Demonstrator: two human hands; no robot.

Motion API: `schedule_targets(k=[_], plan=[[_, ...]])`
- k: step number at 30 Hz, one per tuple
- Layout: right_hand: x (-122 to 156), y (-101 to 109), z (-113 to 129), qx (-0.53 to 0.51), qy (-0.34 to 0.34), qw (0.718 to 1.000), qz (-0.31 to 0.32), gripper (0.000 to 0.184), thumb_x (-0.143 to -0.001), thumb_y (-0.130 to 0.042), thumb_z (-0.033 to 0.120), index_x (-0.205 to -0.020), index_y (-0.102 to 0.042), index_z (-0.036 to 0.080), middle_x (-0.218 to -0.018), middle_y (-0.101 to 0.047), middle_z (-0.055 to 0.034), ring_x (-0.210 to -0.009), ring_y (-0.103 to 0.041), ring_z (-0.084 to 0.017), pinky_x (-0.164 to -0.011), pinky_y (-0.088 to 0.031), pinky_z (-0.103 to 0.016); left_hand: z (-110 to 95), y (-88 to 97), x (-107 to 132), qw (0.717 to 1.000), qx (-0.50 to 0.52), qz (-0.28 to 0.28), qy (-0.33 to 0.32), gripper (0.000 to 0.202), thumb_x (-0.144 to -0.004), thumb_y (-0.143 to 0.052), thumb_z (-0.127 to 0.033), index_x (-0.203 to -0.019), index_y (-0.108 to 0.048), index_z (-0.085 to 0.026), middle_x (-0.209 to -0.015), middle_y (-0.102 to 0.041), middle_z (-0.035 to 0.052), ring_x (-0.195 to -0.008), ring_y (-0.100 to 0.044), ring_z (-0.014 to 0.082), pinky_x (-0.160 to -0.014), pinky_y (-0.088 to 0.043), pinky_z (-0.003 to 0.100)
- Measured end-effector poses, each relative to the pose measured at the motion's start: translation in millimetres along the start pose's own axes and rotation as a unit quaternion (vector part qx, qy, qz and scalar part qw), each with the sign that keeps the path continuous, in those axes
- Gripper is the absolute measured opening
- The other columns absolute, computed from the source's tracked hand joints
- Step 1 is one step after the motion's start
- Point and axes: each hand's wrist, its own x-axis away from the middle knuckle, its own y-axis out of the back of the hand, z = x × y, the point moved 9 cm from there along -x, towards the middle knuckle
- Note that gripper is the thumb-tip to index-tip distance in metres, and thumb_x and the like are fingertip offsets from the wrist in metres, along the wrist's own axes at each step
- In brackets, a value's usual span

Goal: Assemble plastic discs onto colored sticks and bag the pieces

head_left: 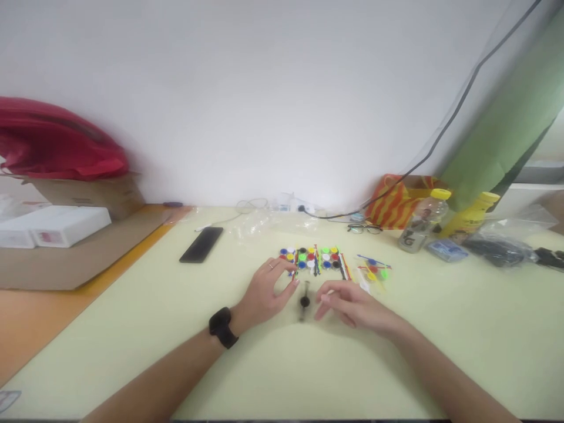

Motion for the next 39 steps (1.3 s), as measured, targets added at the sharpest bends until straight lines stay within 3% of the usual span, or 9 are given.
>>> schedule_targets(k=[3,8,12,18,23,26,29,35,39], plan=[[4.5,-11.5,8.0,-0.030,-0.001,0.998,0.055,0.043,-0.096,-0.056,0.061,-0.098,-0.066,0.020,-0.085,-0.080,-0.0063,-0.042,-0.029,-0.007,-0.043,-0.025,-0.023,2.4,-1.1,0.2,1.000,-0.003,0.003,0.002,0.017,-0.097,-0.060,-0.026,-0.114,-0.062,-0.025,-0.112,-0.070,0.0061,-0.109,-0.063,0.0241,-0.102,-0.050,0.044],[2.7,12.8,12.4,-0.009,0.026,0.998,-0.057,0.038,-0.094,-0.061,0.058,-0.089,-0.064,0.020,-0.070,-0.070,-0.0018,-0.053,-0.041,-0.012,-0.049,-0.028,-0.024,4.5,-4.0,1.3,1.000,0.002,0.011,0.001,0.016,-0.098,-0.060,-0.026,-0.114,-0.063,-0.026,-0.111,-0.069,0.0063,-0.110,-0.062,0.0244,-0.102,-0.049,0.043],[0.8,21.9,11.1,0.030,0.061,0.993,-0.098,0.033,-0.097,-0.059,0.051,-0.087,-0.062,0.020,-0.068,-0.061,0.0002,-0.060,-0.050,-0.014,-0.054,-0.036,-0.025,3.1,-5.6,1.4,1.000,0.007,0.029,0.004,0.012,-0.099,-0.059,-0.026,-0.110,-0.063,-0.025,-0.109,-0.069,0.0056,-0.108,-0.062,0.0233,-0.102,-0.049,0.042],[2.1,14.1,17.5,0.198,0.162,0.956,-0.142,0.018,-0.097,-0.062,0.036,-0.108,-0.068,0.023,-0.088,-0.062,-0.0034,-0.071,-0.056,-0.017,-0.062,-0.045,-0.029,-5.0,-10.0,0.2,0.997,0.009,0.076,-0.009,0.013,-0.098,-0.060,-0.029,-0.109,-0.066,-0.025,-0.103,-0.068,0.0054,-0.101,-0.061,0.0233,-0.095,-0.050,0.040],[7.2,-10.7,29.4,0.273,0.240,0.927,-0.094,0.025,-0.098,-0.063,0.029,-0.122,-0.069,0.028,-0.121,-0.060,-0.0099,-0.114,-0.058,-0.026,-0.100,-0.049,-0.041,-4.3,-8.4,-0.5,0.998,0.019,0.066,-0.006,0.014,-0.101,-0.056,-0.026,-0.109,-0.067,-0.024,-0.103,-0.068,0.0056,-0.102,-0.061,0.0225,-0.098,-0.049,0.039],[4.5,-19.6,25.8,0.278,0.241,0.927,-0.074,0.022,-0.096,-0.064,0.022,-0.116,-0.070,0.027,-0.122,-0.063,-0.0088,-0.115,-0.058,-0.025,-0.100,-0.049,-0.041,-2.1,-7.3,-0.2,0.998,0.022,0.052,-0.004,0.014,-0.101,-0.055,-0.026,-0.107,-0.067,-0.023,-0.102,-0.069,0.0058,-0.102,-0.061,0.0226,-0.097,-0.049,0.039],[-1.6,-18.4,15.6,0.250,0.219,0.939,-0.083,0.016,-0.094,-0.063,0.015,-0.105,-0.068,0.025,-0.103,-0.068,-0.0054,-0.101,-0.062,-0.023,-0.089,-0.052,-0.037,2.2,-6.0,0.7,0.999,0.034,0.033,0.003,0.012,-0.100,-0.057,-0.025,-0.106,-0.067,-0.023,-0.104,-0.071,0.0055,-0.104,-0.062,0.0219,-0.099,-0.048,0.038],[-3.3,-0.9,8.3,0.200,0.211,0.946,-0.143,0.013,-0.096,-0.060,0.019,-0.108,-0.064,0.024,-0.102,-0.068,-0.0049,-0.095,-0.063,-0.020,-0.085,-0.052,-0.034,26.4,-14.0,3.4,0.987,0.125,0.015,0.103,0.015,-0.099,-0.060,-0.032,-0.106,-0.069,-0.021,-0.103,-0.072,0.0056,-0.094,-0.065,0.0202,-0.089,-0.051,0.035],[-1.7,4.7,14.1,0.178,0.224,0.944,-0.167,0.012,-0.100,-0.056,0.025,-0.112,-0.060,0.024,-0.099,-0.066,-0.0049,-0.089,-0.061,-0.020,-0.079,-0.051,-0.033,36.0,-33.7,6.7,0.917,0.332,0.051,0.216,0.026,-0.102,-0.055,-0.039,-0.115,-0.067,-0.020,-0.117,-0.071,0.0098,-0.102,-0.068,0.0223,-0.089,-0.055,0.036]])
